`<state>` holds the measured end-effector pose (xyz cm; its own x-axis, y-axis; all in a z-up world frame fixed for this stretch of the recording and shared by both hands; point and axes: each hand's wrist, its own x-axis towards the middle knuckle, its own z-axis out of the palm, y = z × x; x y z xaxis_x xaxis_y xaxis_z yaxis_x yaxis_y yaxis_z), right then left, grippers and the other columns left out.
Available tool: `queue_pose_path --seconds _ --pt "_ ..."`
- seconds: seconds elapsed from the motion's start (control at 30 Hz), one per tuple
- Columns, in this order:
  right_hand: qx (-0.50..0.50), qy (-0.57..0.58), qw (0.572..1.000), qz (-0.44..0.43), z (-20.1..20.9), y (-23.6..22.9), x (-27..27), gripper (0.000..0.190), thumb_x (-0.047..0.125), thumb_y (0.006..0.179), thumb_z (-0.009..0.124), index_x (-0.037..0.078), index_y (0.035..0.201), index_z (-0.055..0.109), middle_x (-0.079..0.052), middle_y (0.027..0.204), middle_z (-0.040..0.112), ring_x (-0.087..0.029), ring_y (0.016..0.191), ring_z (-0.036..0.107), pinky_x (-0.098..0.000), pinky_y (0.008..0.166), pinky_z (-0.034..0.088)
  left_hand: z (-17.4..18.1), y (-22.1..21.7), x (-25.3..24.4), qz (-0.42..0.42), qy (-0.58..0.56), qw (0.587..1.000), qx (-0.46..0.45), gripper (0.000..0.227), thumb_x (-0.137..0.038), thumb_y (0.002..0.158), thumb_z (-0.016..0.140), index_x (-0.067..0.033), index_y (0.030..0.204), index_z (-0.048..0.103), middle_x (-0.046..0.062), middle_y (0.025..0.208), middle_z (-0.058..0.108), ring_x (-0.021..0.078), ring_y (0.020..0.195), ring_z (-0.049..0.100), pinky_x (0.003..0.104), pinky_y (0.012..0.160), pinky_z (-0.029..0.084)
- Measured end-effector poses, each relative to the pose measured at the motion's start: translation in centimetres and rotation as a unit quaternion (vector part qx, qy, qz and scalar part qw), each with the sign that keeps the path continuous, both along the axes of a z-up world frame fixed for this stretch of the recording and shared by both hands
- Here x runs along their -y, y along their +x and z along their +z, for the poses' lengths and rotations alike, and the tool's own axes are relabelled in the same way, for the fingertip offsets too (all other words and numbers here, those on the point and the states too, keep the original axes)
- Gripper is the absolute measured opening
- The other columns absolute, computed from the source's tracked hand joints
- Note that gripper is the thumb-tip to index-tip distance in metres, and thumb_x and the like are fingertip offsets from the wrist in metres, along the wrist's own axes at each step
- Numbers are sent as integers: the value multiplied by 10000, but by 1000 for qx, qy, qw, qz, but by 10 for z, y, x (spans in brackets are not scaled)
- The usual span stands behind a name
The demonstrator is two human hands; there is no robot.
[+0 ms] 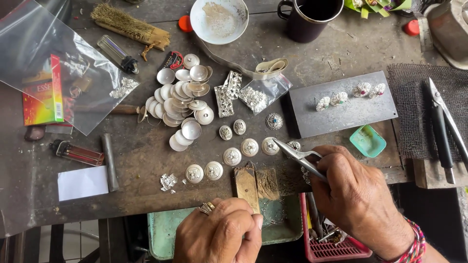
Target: Assembling and manipulating small silver jewelry components using pliers on a workbench.
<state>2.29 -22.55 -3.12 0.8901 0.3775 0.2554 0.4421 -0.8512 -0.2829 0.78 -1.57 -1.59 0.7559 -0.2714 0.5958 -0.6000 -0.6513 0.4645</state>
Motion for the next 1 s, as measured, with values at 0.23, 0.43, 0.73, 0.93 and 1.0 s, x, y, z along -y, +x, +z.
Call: queue_pose_path --seconds 0.23,0.43,0.73,0.93,1.0 --pt "16 93 994 -64 4 -4 1 164 81 813 561 25 778 411 -108 962 621 -196 700 608 -275 551 459 11 -9 9 26 -148 984 -93 163 -136 754 584 -119 680 440 -4 652 623 104 522 597 203 550 514" --pt "-81 272 956 -73 31 -28 -20 237 103 782 527 116 694 308 12 779 646 -75 602 598 -171 518 417 6 -16 12 -16 -361 837 -411 158 -129 720 636 -106 661 491 86 753 740 148 691 748 222 591 627" --pt "-86 311 934 -153 37 -50 -60 281 41 611 643 149 492 412 98 566 635 -14 420 546 -143 429 423 -7 -21 14 -100 -613 499 -605 285 36 687 692 -26 720 415 222 832 644 198 671 619 286 623 519" --pt "-58 319 933 -152 31 -54 -58 155 83 613 666 114 542 531 60 552 645 -24 431 610 -122 429 482 7 -20 12 -41 -608 514 -603 321 100 655 686 -45 691 402 196 776 655 162 637 603 267 599 484" --pt "-125 409 900 -85 22 -59 -45 181 143 563 702 72 585 537 -36 739 696 -39 607 717 -82 584 604 13 -19 9 -57 -538 605 -584 305 -17 652 684 -94 678 390 147 781 673 146 702 627 273 665 488"
